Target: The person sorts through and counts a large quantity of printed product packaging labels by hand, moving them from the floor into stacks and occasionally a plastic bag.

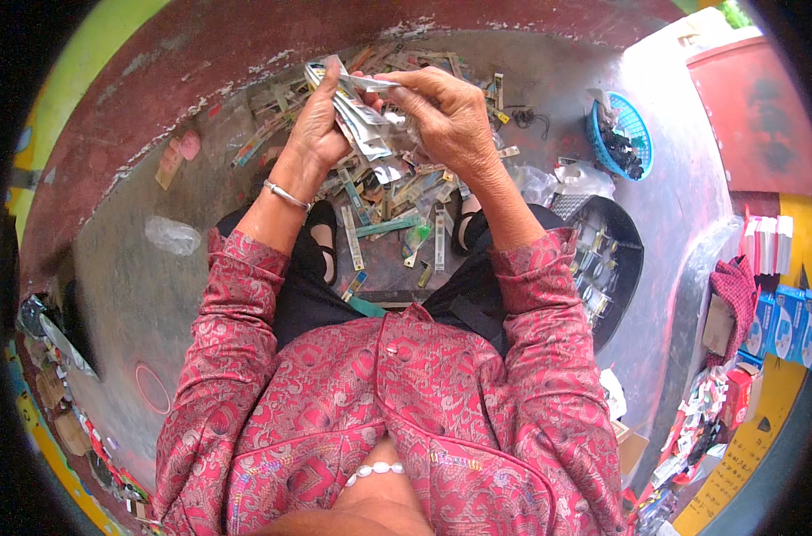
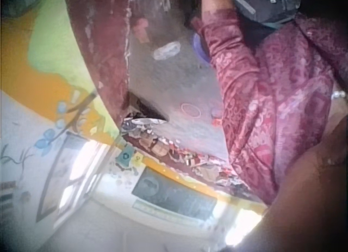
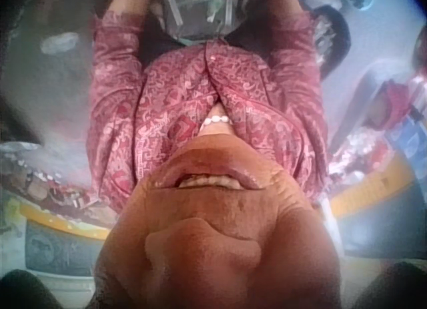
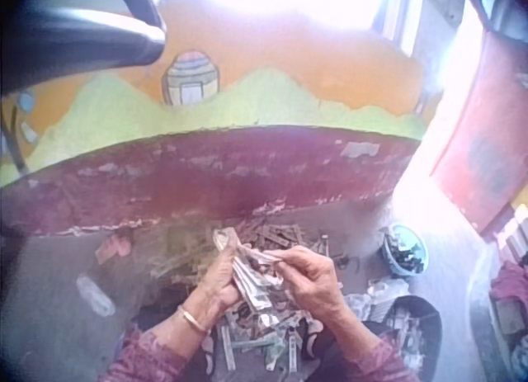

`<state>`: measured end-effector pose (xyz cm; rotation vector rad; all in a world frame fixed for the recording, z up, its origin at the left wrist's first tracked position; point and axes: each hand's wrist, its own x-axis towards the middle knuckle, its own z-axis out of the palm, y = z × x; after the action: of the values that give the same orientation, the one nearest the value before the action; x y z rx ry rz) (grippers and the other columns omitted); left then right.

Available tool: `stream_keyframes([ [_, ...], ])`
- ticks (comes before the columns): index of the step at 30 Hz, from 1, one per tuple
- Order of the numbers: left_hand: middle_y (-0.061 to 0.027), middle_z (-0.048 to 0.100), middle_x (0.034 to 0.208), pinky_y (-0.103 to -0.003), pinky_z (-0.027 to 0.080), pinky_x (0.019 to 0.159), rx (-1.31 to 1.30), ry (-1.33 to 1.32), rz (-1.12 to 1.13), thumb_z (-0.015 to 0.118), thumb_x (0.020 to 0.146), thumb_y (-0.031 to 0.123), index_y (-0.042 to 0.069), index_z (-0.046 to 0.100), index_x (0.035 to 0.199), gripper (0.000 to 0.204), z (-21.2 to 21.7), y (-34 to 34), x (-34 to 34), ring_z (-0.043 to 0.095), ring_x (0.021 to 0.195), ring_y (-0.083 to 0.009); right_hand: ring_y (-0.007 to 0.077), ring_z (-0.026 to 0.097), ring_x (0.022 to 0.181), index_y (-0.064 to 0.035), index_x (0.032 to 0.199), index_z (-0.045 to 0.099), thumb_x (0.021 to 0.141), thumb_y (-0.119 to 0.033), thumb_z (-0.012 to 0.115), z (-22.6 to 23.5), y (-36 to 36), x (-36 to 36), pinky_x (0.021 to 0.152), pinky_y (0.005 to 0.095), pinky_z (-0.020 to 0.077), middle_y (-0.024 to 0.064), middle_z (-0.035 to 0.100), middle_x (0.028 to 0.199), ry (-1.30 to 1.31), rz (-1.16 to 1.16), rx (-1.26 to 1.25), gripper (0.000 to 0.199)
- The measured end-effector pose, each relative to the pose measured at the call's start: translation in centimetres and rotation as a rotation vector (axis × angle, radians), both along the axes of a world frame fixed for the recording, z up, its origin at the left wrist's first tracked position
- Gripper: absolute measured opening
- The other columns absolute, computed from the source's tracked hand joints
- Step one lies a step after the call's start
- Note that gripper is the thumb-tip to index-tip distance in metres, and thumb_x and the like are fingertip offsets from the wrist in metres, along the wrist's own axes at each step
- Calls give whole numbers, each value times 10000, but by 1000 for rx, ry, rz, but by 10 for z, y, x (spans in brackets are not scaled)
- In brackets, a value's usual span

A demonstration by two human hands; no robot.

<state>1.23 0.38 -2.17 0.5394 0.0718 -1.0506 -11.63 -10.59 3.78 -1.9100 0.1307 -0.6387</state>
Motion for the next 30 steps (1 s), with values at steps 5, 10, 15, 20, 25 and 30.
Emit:
stream_keyframes([
  [5, -169, 600, 916, -355, 528, 688, -31, -34, 6, 528, 848, 353, 2, 515, 977, 375, 8, -1, -3, 606, 833, -266, 86, 579, 738, -24, 954, 647, 825, -80, 563, -1, 4, 0, 663, 209, 448, 63, 649, 839, -9, -44, 217, 165],
  [10, -186, 598, 975, -290, 545, 596, 72, -178, -26, 545, 856, 234, -7, 466, 1057, 324, 11, 1, -5, 620, 759, -209, 86, 549, 630, 2, 860, 630, 852, -104, 532, 0, -26, -3, 596, 208, 438, 54, 626, 727, -156, -208, 660, 145],
  [15, -23, 523, 646, -206, 404, 412, 200, -154, 120, 525, 852, 116, 28, 483, 941, 132, -6, 14, 23, 479, 498, -60, 94, 538, 576, 6, 814, 598, 840, -103, 521, 7, -48, -10, 533, 202, 438, 44, 591, 673, -73, -136, 713, 136],
  [20, -49, 599, 705, -174, 426, 397, 17, -213, -371, 516, 869, 320, -5, 517, 980, 343, 5, 2, 1, 527, 491, -73, 76, 525, 605, -3, 792, 601, 830, -145, 548, -3, -29, -3, 567, 200, 422, 17, 581, 695, 200, 186, 508, 156],
  [25, -110, 598, 1010, -294, 530, 643, -26, -262, -464, 591, 799, 408, 27, 472, 1134, 521, 16, 4, -26, 621, 816, -174, 49, 481, 633, 34, 788, 615, 847, -184, 562, -11, -29, 1, 573, 199, 405, -4, 577, 698, 182, -37, 217, 231],
  [30, -78, 622, 916, -276, 506, 698, 10, -582, -464, 690, 708, 173, 29, 488, 1100, 465, 17, 4, -30, 599, 794, -131, 85, 511, 628, 23, 813, 622, 828, -226, 590, -13, -29, 1, 583, 229, 422, 36, 592, 679, 340, -161, -34, 251],
])
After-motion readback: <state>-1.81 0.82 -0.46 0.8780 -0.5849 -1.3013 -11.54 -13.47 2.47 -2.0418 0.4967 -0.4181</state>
